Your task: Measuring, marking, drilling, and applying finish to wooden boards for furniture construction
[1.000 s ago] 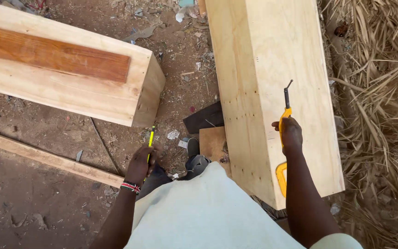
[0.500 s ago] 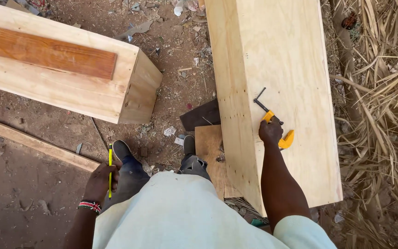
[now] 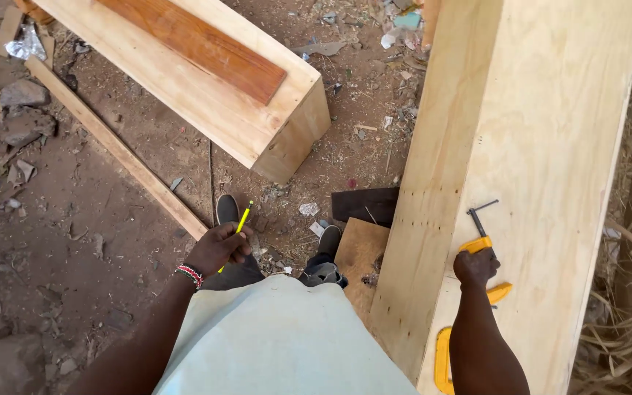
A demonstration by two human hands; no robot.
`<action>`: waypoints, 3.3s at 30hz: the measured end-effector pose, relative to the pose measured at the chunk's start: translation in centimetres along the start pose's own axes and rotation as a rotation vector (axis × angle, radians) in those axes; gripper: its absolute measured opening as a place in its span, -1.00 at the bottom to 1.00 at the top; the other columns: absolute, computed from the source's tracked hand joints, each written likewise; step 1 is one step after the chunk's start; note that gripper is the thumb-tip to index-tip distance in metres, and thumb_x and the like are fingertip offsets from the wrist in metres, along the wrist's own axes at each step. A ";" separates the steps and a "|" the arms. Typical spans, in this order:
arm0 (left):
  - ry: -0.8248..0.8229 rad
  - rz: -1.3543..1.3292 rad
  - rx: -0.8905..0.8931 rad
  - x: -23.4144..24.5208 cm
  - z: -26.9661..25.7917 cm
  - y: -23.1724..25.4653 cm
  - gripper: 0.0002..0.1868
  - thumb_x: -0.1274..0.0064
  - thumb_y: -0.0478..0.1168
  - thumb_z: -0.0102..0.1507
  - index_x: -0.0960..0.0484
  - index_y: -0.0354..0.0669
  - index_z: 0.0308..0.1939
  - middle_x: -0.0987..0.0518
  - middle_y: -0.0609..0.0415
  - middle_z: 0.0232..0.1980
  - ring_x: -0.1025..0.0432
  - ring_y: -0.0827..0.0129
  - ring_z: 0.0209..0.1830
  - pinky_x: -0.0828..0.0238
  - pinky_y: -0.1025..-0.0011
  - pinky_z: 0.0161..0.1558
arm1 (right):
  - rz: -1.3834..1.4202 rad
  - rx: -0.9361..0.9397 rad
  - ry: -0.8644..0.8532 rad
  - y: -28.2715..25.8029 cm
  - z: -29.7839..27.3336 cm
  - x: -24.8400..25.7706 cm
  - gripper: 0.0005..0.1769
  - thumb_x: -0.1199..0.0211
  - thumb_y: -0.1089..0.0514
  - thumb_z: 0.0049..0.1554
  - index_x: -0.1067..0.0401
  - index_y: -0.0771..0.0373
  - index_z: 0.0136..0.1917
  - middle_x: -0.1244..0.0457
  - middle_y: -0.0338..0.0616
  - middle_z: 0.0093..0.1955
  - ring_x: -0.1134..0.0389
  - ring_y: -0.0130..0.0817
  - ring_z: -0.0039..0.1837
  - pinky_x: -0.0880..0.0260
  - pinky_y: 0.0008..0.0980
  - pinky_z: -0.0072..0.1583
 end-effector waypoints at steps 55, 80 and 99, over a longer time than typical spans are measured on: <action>0.474 -0.968 -0.341 67.8 13.7 -6.3 -0.67 -0.06 -0.07 0.34 -0.68 -0.33 -0.20 -0.60 -0.01 -0.37 -0.40 0.39 -0.39 -0.38 0.43 -0.28 | -0.506 1.166 -1.157 -82.7 -71.0 -49.8 -0.69 0.01 -0.08 0.32 -0.45 0.11 0.06 -0.37 -0.31 -0.33 -0.29 -0.54 -0.28 -0.34 -0.48 -0.14; 1.461 -1.347 -0.286 124.2 26.5 -3.7 -0.72 0.30 -0.16 0.56 -0.54 -0.15 0.06 -0.26 0.16 -0.63 -0.30 0.43 -0.74 -0.37 0.60 -0.57 | -0.847 1.413 -1.362 -135.4 -89.5 -74.1 -0.65 -0.04 -0.02 0.38 -0.59 0.14 -0.02 -0.39 0.02 -0.23 -0.41 -0.10 -0.11 -0.41 -0.15 0.06; 0.866 -1.248 0.219 154.0 38.6 -18.5 -0.63 0.06 -0.30 0.36 -0.59 -0.14 0.25 -0.64 -0.20 -0.40 -0.46 0.18 -0.65 -0.39 0.36 -0.58 | -0.721 1.239 -1.183 -172.2 -112.0 -101.3 -0.58 -0.08 -0.05 0.24 -0.54 0.18 0.21 -0.45 -0.02 0.00 -0.51 -0.22 0.05 -0.40 -0.26 0.04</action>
Point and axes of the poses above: each hand's wrist, its own z-axis towards the middle knuckle, its own x-axis out of the back of the hand, y = z × x, the point moved 7 cm from there along z, towards the middle knuckle
